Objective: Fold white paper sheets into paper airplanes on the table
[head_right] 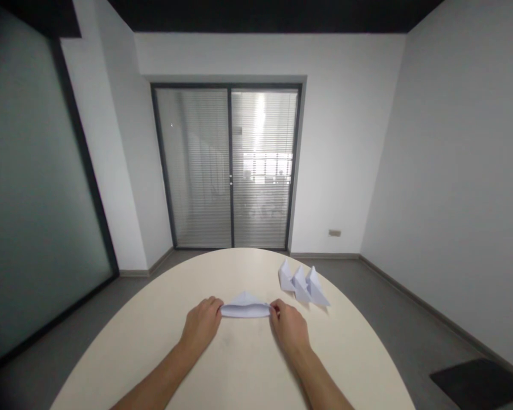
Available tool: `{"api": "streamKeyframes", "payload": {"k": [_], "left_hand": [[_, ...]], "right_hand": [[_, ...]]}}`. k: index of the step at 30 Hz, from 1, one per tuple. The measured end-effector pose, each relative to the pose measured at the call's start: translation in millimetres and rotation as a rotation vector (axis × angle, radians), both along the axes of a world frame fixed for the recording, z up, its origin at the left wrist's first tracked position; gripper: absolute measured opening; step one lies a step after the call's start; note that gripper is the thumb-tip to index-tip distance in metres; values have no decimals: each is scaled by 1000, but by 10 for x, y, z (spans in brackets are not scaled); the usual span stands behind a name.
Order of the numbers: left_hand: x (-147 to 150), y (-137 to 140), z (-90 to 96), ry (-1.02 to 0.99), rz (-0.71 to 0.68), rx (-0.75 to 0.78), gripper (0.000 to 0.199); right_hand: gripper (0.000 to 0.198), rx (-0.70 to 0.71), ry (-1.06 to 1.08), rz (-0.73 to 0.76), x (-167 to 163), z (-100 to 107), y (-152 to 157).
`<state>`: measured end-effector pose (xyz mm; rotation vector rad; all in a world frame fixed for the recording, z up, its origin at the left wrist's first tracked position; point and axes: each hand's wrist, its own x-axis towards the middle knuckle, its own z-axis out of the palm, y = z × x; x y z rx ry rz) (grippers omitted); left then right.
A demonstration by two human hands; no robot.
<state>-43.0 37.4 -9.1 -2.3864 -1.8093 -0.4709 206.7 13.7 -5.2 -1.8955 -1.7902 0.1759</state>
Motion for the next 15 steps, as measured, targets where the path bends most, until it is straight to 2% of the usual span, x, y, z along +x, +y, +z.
{"api": "streamKeyframes", "payload": {"k": [6,12,15], "left_hand": [[-63,22,-25,-124,-5,52,20],[-98,73,-44,-467,-31,-10,16],[-67,102,-81,-627,-108,-45,17]], "right_hand": [[29,83,60,45,32,-12,41],[38,174,60,131,50,-37,85],[39,222,33,176,41,-40,86]]}}
